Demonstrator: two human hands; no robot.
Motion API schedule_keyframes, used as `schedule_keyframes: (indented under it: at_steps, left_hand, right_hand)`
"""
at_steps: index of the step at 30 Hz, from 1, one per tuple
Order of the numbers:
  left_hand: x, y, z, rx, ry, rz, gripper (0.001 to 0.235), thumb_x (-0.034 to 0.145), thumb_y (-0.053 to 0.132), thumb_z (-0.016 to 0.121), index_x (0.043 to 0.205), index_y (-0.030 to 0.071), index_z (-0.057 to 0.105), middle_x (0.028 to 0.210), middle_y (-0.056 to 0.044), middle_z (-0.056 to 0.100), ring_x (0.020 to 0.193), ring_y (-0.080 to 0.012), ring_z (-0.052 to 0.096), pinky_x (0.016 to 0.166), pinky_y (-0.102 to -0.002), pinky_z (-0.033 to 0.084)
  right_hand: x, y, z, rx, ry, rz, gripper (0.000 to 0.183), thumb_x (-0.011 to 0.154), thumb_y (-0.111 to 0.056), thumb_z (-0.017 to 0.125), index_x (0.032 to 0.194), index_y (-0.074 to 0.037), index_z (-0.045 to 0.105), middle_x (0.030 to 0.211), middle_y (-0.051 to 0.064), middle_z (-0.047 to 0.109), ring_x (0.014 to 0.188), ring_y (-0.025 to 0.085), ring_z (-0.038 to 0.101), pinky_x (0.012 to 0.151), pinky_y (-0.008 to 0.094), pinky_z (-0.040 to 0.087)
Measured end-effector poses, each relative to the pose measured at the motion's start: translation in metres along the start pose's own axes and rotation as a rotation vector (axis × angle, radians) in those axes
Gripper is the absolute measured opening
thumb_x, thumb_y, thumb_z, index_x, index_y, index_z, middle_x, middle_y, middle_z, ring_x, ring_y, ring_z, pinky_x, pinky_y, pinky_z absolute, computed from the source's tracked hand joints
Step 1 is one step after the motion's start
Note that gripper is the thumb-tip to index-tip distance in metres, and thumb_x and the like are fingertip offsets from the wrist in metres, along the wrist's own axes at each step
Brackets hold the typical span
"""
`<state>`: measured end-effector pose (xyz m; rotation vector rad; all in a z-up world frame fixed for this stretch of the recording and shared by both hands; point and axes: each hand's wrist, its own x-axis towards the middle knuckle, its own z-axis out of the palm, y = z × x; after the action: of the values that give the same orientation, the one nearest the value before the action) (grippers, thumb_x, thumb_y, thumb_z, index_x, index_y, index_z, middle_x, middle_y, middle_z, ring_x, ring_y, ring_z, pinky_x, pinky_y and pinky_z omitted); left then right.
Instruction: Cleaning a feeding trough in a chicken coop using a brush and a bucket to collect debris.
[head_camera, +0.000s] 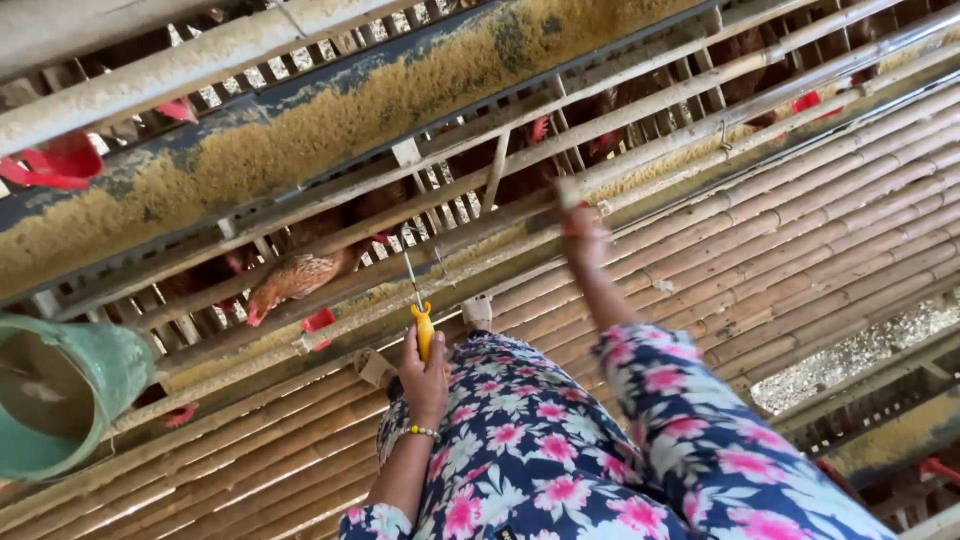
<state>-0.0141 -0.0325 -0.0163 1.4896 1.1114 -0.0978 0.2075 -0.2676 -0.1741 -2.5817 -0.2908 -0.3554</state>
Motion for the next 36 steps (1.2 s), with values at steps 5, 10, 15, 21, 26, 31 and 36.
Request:
schedule_keyframes:
  at_steps: [5, 10, 15, 21, 26, 31, 36]
  left_hand:
    - [0.000, -0.001, 0.002, -0.023, 0.017, 0.011, 0.054, 0.089, 0.033, 0.061, 0.132, 0.003, 0.048, 0.082, -0.019, 0.065, 0.054, -0.0197, 0.062, 0.049, -0.027, 0.054]
    - [0.002, -0.002, -0.006, 0.017, -0.006, -0.030, 0.057, 0.089, 0.037, 0.060, 0.133, 0.003, 0.046, 0.086, -0.019, 0.066, 0.058, -0.0184, 0.065, 0.050, -0.027, 0.056]
    - [0.030, -0.009, -0.006, 0.402, -0.158, 0.111, 0.057, 0.089, 0.049, 0.055, 0.132, 0.011, 0.050, 0.094, -0.020, 0.068, 0.068, -0.0261, 0.070, 0.069, -0.035, 0.059]
    - [0.061, 0.003, 0.052, 0.908, -0.289, 0.605, 0.040, 0.092, 0.027, 0.049, 0.131, 0.017, 0.048, 0.109, -0.012, 0.061, 0.091, -0.0315, 0.067, 0.074, -0.043, 0.057]
    - [0.101, -0.021, 0.110, 1.022, -0.294, 0.813, 0.042, 0.096, 0.042, 0.041, 0.131, 0.019, 0.042, 0.085, -0.010, 0.057, 0.068, -0.0331, 0.068, 0.060, -0.047, 0.055]
    - [0.115, -0.028, 0.100, 1.103, -0.281, 0.747, 0.034, 0.097, 0.040, 0.040, 0.123, 0.020, 0.044, 0.085, -0.012, 0.058, 0.065, -0.0341, 0.068, 0.057, -0.044, 0.055]
    - [0.129, -0.047, 0.078, 1.222, -0.283, 0.822, 0.036, 0.097, 0.034, 0.042, 0.127, 0.016, 0.047, 0.082, -0.012, 0.060, 0.063, -0.0340, 0.067, 0.054, -0.044, 0.054]
  right_hand:
    - [-0.042, -0.151, 0.024, 0.573, -0.574, -0.437, 0.034, 0.068, 0.008, 0.054, 0.094, -0.008, 0.068, 0.093, 0.015, 0.069, 0.087, 0.034, 0.066, 0.079, 0.041, 0.052]
    - [-0.007, -0.133, -0.017, 0.311, -0.959, -0.492, 0.037, 0.076, -0.002, 0.056, 0.112, -0.008, 0.061, 0.115, 0.019, 0.059, 0.099, 0.039, 0.062, 0.082, 0.046, 0.051]
    - [0.038, -0.059, -0.034, 0.270, -0.825, -0.481, 0.054, 0.061, 0.007, 0.063, 0.114, -0.002, 0.062, 0.108, 0.022, 0.063, 0.101, 0.043, 0.060, 0.088, 0.049, 0.047]
    - [0.040, -0.050, -0.099, 0.331, -0.284, 0.083, 0.018, 0.083, -0.021, 0.072, 0.094, -0.034, 0.069, 0.082, -0.012, 0.069, 0.075, 0.008, 0.067, 0.078, 0.024, 0.049]
    - [0.035, -0.087, -0.137, 0.466, -0.113, 0.261, 0.019, 0.080, -0.006, 0.070, 0.088, -0.023, 0.073, 0.077, 0.000, 0.071, 0.074, 0.017, 0.066, 0.079, 0.028, 0.047]
    - [0.023, -0.078, -0.143, 0.441, -0.071, 0.300, 0.013, 0.080, -0.009, 0.075, 0.088, -0.019, 0.072, 0.077, 0.004, 0.069, 0.073, 0.018, 0.066, 0.078, 0.030, 0.047]
    - [0.026, -0.087, -0.152, 0.517, -0.021, 0.308, 0.010, 0.081, -0.005, 0.073, 0.087, -0.013, 0.074, 0.073, 0.009, 0.068, 0.069, 0.015, 0.064, 0.074, 0.031, 0.049]
